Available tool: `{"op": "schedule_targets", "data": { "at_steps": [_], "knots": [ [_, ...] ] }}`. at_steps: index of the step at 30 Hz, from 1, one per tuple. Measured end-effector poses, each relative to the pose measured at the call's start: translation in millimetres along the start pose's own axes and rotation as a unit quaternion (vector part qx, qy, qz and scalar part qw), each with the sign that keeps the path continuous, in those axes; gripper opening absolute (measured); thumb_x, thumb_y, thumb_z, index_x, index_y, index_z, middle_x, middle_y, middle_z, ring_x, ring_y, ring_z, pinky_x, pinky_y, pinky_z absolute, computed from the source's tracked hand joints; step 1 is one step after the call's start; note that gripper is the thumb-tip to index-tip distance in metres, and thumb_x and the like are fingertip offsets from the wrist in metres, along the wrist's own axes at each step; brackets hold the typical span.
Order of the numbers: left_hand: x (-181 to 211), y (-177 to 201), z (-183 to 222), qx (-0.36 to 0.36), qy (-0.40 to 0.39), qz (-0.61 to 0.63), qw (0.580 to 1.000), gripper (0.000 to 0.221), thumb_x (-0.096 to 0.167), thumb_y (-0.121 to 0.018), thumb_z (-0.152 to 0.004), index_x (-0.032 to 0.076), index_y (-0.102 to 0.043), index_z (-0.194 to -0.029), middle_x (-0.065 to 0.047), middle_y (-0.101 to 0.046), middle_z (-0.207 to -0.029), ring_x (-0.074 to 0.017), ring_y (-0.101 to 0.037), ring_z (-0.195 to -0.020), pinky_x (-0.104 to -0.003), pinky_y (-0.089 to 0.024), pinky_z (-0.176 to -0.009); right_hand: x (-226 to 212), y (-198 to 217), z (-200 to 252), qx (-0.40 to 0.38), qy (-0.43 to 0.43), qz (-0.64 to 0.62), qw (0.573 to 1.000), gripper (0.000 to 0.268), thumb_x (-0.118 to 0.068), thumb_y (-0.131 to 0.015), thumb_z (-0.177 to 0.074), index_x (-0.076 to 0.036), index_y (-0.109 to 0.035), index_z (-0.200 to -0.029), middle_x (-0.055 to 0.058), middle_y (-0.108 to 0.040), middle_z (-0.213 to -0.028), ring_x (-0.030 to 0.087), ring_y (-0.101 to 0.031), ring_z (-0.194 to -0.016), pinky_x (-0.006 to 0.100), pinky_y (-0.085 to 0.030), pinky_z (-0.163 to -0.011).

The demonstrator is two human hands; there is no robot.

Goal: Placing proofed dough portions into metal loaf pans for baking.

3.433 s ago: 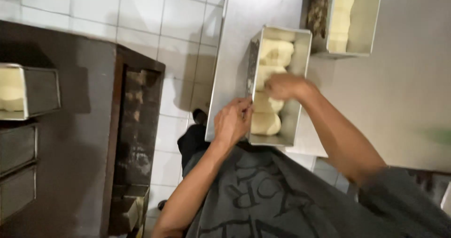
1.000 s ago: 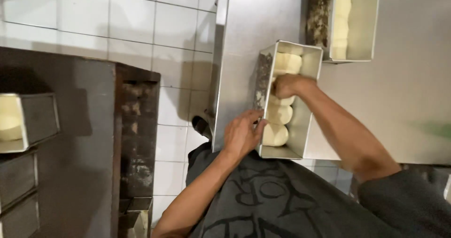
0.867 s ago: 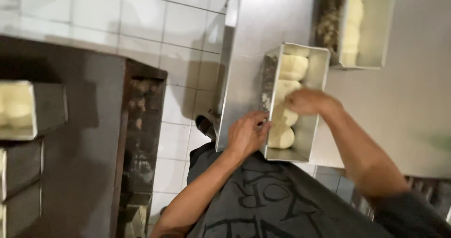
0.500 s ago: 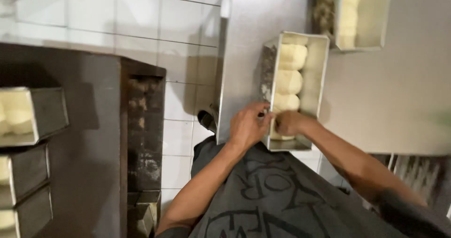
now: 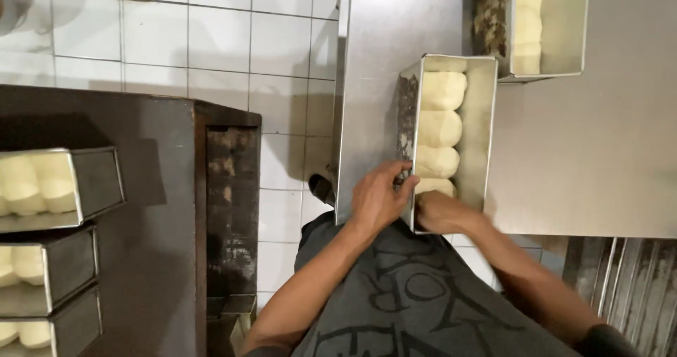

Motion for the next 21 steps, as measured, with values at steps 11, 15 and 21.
{"op": "schedule_targets", "data": {
  "at_steps": [11,15,21],
  "knots": [
    [-3,-7,3,-0.028,-0.008,0.002,1.0,0.029,0.03,-0.074,-0.091,0.011,-0.074,-0.112,-0.01,-0.074,-0.105,-0.0292,-0.074,-0.086,-0.043,-0.056,-0.074,19,38,-98,0.118,0.2,0.01,0.973,0.028,-0.017,-0.073,-0.074,0.0,-0.074,-0.096,0.027,-0.072,-0.095,0.044,-0.069,-0.087,0.049,-0.053,-0.076],
    [8,0,0,-0.029,-0.018,0.0,0.999,0.027,0.027,-0.073,-0.09,0.011,-0.074,-0.112,-0.009,-0.075,-0.106,-0.0302,-0.074,-0.087,-0.044,-0.056,-0.073,-12,92,-59,0.067,0.092,0.0,0.994,0.025,-0.02,-0.065,-0.088,-0.004,-0.076,-0.103,0.028,-0.072,-0.1,0.042,-0.07,-0.092,0.051,-0.052,-0.082],
    [-1,-6,-2,-0.033,-0.033,-0.014,0.999,0.028,0.027,-0.074,-0.092,0.01,-0.073,-0.113,-0.011,-0.074,-0.109,-0.0317,-0.073,-0.09,-0.045,-0.056,-0.074,47,108,-145,0.017,0.071,0.05,0.996,0.024,-0.008,-0.059,-0.083,0.006,-0.073,-0.097,0.026,-0.076,-0.094,0.037,-0.075,-0.086,0.052,-0.057,-0.074]
  ]
}}
Point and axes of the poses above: each hand's wrist, its own z-axis away from the middle knuckle, its own y-axis out of the back of the hand, x = y × z, the point moved 10 cm from there along -z, towards the middle knuckle
